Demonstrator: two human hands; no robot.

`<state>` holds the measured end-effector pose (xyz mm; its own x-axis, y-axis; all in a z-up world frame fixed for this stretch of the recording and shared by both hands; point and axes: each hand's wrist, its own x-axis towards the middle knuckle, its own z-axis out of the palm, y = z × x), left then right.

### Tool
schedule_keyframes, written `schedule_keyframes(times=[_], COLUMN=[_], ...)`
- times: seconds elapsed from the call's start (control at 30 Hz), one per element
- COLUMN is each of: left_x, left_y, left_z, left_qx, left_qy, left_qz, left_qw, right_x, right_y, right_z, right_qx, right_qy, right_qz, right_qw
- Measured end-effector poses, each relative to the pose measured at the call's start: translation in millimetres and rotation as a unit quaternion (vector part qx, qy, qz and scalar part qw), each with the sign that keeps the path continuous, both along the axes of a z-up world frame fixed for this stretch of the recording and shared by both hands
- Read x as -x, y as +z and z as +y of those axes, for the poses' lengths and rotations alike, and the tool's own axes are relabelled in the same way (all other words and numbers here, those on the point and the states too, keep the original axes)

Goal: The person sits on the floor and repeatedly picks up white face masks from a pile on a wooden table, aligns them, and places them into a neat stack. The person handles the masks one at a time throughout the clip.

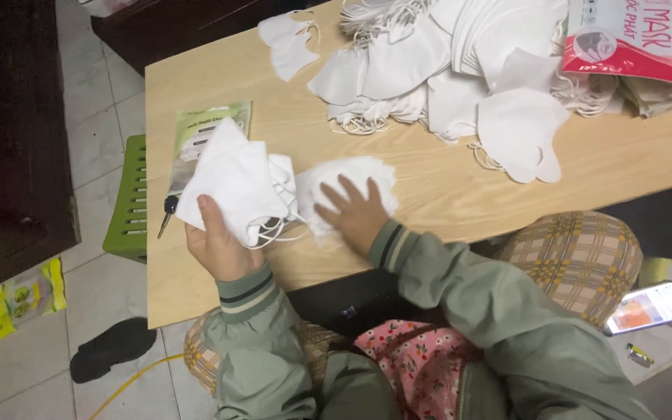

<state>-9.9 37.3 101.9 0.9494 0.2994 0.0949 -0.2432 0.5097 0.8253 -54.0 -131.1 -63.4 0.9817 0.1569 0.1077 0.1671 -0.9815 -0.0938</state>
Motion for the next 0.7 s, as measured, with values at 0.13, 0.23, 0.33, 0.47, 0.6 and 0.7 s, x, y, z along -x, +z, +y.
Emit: schedule_keyframes(times=[0.13,0.23,0.33,0.47,0.6,0.7], left_x=[-4.4,-1.4,-4.8,-14.9,-6.2,10.7], left_y=[-30.7,-35.3,-55.5,-112.6,-164.6,-189.4], left_z=[-1.0,-6.5,-6.0,-4.5,-18.7,-38.2], left_qx=[-0.037,-0.061,-0.067,-0.204,-0.297,-0.391], left_qy=[-0.021,-0.046,-0.077,-0.1,-0.107,-0.078], left_qz=[0.028,0.037,0.053,0.014,-0.057,-0.12], left_qw=[0.999,0.996,0.993,0.974,0.947,0.909], right_x=[-3.4,-6.9,0.7,23.1,54.0,59.2], right_y=[18.9,19.2,22.4,40.4,22.1,-11.4], right_z=[-45.7,-87.0,-110.4,-114.0,-143.0,-157.5], right_qx=[0.029,0.044,0.021,-0.075,-0.274,-0.217], right_qy=[-0.068,-0.162,-0.206,-0.177,-0.165,-0.257], right_qz=[0.102,0.12,0.092,0.085,-0.119,-0.049], right_qw=[0.992,0.979,0.974,0.978,0.94,0.94])
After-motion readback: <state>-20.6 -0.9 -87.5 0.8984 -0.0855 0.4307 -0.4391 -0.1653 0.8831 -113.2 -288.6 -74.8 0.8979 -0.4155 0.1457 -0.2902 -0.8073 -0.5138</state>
